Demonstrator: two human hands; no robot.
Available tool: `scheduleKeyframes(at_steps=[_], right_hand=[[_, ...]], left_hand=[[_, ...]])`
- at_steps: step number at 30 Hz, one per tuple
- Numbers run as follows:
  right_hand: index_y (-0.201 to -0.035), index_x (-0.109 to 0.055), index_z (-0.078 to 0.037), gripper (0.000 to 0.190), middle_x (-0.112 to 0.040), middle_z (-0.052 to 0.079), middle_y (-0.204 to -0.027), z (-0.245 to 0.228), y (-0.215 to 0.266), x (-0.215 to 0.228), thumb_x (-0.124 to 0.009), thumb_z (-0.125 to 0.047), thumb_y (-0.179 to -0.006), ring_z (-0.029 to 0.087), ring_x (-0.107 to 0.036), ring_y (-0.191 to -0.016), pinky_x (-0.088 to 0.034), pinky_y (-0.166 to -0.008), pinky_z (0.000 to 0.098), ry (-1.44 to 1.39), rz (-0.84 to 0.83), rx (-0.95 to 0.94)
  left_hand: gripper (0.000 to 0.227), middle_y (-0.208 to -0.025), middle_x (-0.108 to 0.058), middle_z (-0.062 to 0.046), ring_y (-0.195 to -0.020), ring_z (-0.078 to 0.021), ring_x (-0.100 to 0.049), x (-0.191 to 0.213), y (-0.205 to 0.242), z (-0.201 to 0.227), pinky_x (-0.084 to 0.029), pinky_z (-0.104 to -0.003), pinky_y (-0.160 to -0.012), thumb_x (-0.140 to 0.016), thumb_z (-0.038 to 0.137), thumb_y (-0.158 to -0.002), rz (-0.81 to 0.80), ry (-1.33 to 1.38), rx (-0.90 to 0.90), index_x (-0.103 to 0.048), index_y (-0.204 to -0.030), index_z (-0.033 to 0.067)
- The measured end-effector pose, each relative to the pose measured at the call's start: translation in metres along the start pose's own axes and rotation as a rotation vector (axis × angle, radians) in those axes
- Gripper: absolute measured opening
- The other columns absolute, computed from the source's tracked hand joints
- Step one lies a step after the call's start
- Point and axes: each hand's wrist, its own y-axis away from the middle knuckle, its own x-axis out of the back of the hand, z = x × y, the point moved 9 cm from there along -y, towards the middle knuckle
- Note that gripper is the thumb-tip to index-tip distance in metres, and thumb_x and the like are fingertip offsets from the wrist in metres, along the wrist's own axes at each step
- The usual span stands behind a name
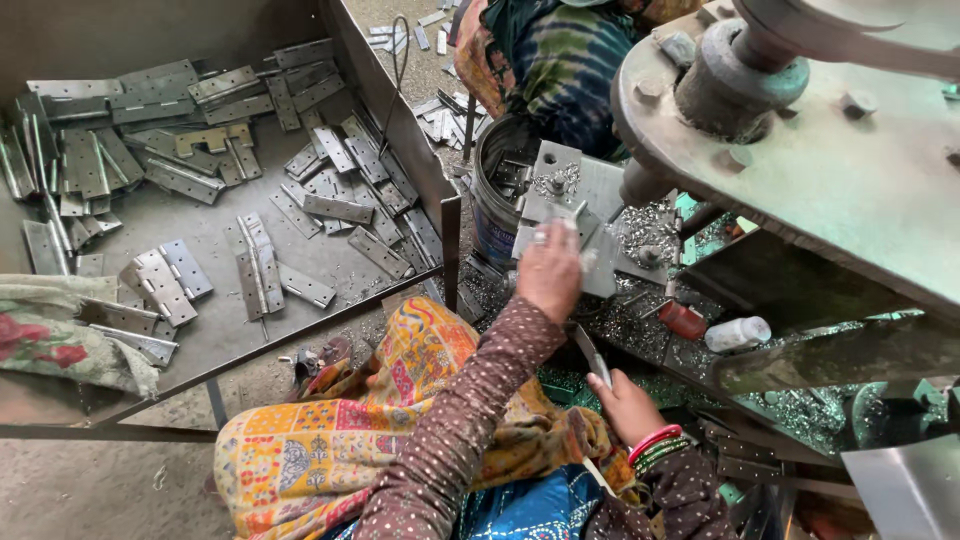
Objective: The person sits on the floor and repeatedly places metal hinge pieces into a manual punching machine. They operate the lever to punch holes, then remove the finished pieces and place them into a metal bin.
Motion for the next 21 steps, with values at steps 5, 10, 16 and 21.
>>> scheduleKeyframes(at_steps=[5,10,16,21], right_hand=[[-0.097,-0.059,-0.001,0.054,-0.068,0.024,-0.082,0.001,-0.004,-0.001,-0.050,-0.054,-0.098,0.043,-0.067,-0.078,-0.051,-0.070,0.0505,0.034,0.022,0.033],[-0.098,-0.061,-0.006,0.048,-0.071,0.024,-0.080,0.034,-0.008,-0.024,-0.049,-0.053,-0.097,0.043,-0.069,-0.075,-0.053,-0.068,0.0520,-0.014,0.043,-0.005],[-0.115,-0.049,-0.006,0.048,-0.071,0.025,-0.078,0.046,-0.004,-0.091,-0.048,-0.051,-0.098,0.047,-0.069,-0.072,-0.054,-0.062,0.0553,0.013,0.166,0.042],[-0.107,-0.052,-0.005,0.050,-0.073,0.024,-0.078,0.077,-0.026,-0.061,-0.045,-0.054,-0.102,0.044,-0.073,-0.070,-0.056,-0.063,0.0532,0.217,0.018,-0.088]], left_hand=[[0.047,-0.142,-0.056,-0.016,-0.134,-0.0301,-0.051,0.014,0.040,-0.004,-0.030,-0.058,-0.116,-0.053,0.034,-0.098,0.241,0.300,0.055,-0.063,-0.130,0.0006],[0.039,-0.139,-0.062,-0.013,-0.137,-0.0286,-0.050,0.021,0.038,0.023,-0.027,-0.054,-0.120,-0.051,0.026,-0.096,0.225,0.341,0.026,-0.068,-0.122,0.0028],[0.036,-0.136,-0.063,-0.013,-0.130,-0.0290,-0.054,0.019,0.033,-0.011,-0.030,-0.052,-0.124,-0.052,0.015,-0.099,0.255,0.270,0.035,-0.067,-0.129,0.0016],[0.036,-0.142,-0.061,-0.015,-0.133,-0.0285,-0.055,0.022,0.031,-0.003,-0.033,-0.047,-0.119,-0.054,0.017,-0.092,0.298,0.230,-0.081,-0.068,-0.122,0.0026]])
